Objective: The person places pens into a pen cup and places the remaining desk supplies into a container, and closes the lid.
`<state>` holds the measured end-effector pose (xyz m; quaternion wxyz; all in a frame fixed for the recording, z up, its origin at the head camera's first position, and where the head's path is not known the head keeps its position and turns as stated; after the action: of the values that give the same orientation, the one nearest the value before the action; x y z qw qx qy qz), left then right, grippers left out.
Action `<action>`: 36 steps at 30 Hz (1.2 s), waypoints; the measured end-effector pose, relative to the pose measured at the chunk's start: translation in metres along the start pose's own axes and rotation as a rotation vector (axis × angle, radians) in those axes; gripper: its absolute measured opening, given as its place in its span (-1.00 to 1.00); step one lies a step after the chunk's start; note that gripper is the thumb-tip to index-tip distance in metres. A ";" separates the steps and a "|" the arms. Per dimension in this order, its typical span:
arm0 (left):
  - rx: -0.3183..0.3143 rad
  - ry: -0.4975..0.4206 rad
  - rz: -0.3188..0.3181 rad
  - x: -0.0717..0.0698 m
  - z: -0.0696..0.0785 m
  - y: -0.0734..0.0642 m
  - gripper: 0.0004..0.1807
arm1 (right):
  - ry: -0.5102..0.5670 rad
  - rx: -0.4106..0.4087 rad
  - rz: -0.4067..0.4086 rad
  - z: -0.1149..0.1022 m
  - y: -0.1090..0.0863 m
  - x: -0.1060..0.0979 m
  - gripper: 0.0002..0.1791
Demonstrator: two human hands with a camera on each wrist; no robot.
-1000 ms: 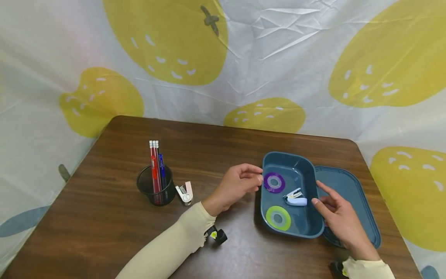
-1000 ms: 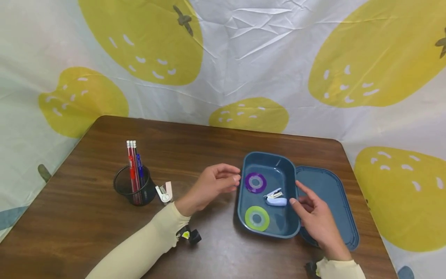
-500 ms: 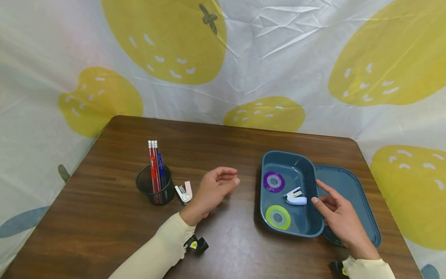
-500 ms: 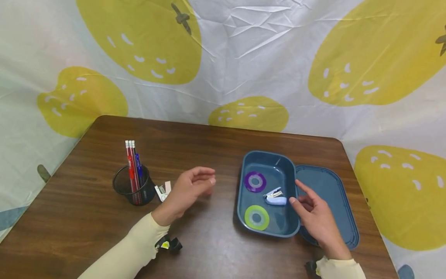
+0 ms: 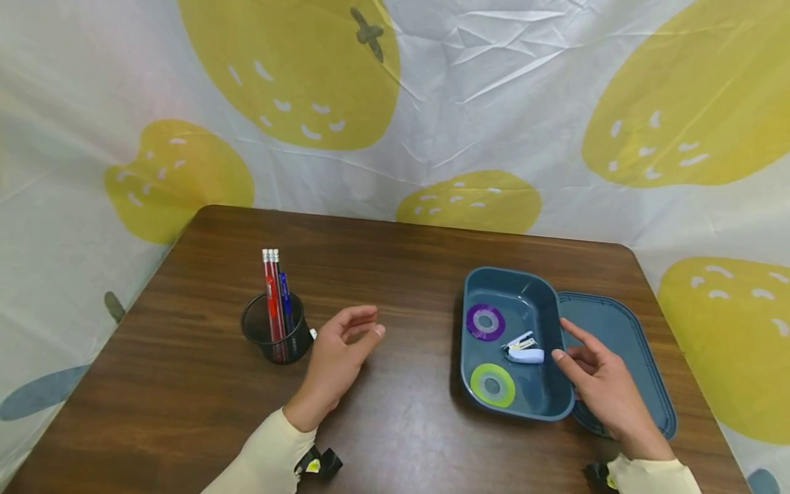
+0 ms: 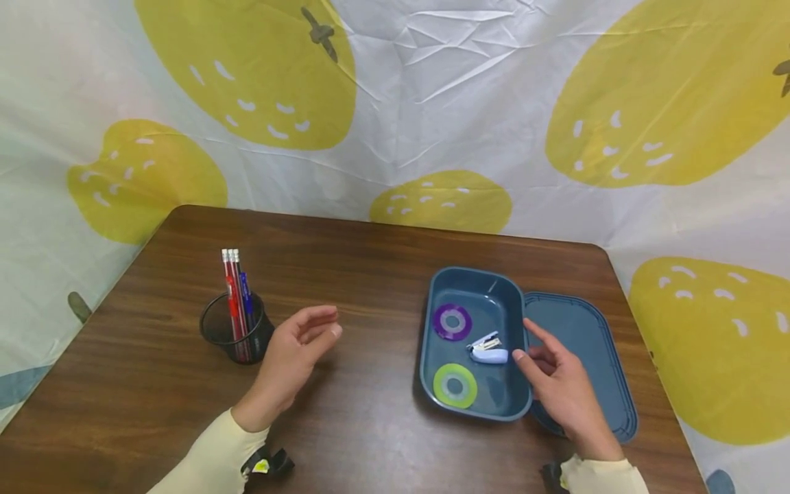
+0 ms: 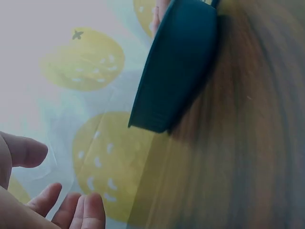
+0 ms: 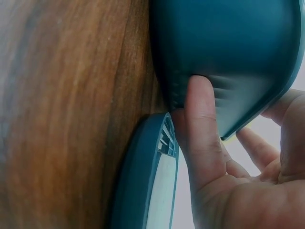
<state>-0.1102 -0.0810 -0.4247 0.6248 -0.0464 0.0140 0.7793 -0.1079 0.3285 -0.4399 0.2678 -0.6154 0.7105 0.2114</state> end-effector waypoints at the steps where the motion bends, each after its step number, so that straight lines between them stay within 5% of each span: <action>1: -0.005 0.017 0.012 -0.004 -0.001 -0.002 -0.59 | 0.000 0.000 0.000 0.000 0.000 0.000 -0.26; 17: -0.048 0.080 0.125 -0.047 -0.014 -0.023 -0.47 | -0.009 -0.013 0.012 -0.002 0.001 -0.002 -0.26; 36: 0.011 0.191 0.209 -0.042 -0.036 -0.015 -0.34 | -0.003 0.008 0.001 -0.001 0.000 0.001 -0.26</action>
<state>-0.0843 -0.1213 -0.4567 0.5363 -0.1154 0.0826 0.8320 -0.1085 0.3272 -0.4393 0.2714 -0.6136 0.7113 0.2095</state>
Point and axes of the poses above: each hand's wrist, its own y-axis towards the middle knuckle, its own x-axis out of the palm, z = x × y, the point moved 4 cm from there along y, towards the middle knuckle, and after that the axes turned 8 degrees about z, right-handed, at the moved point
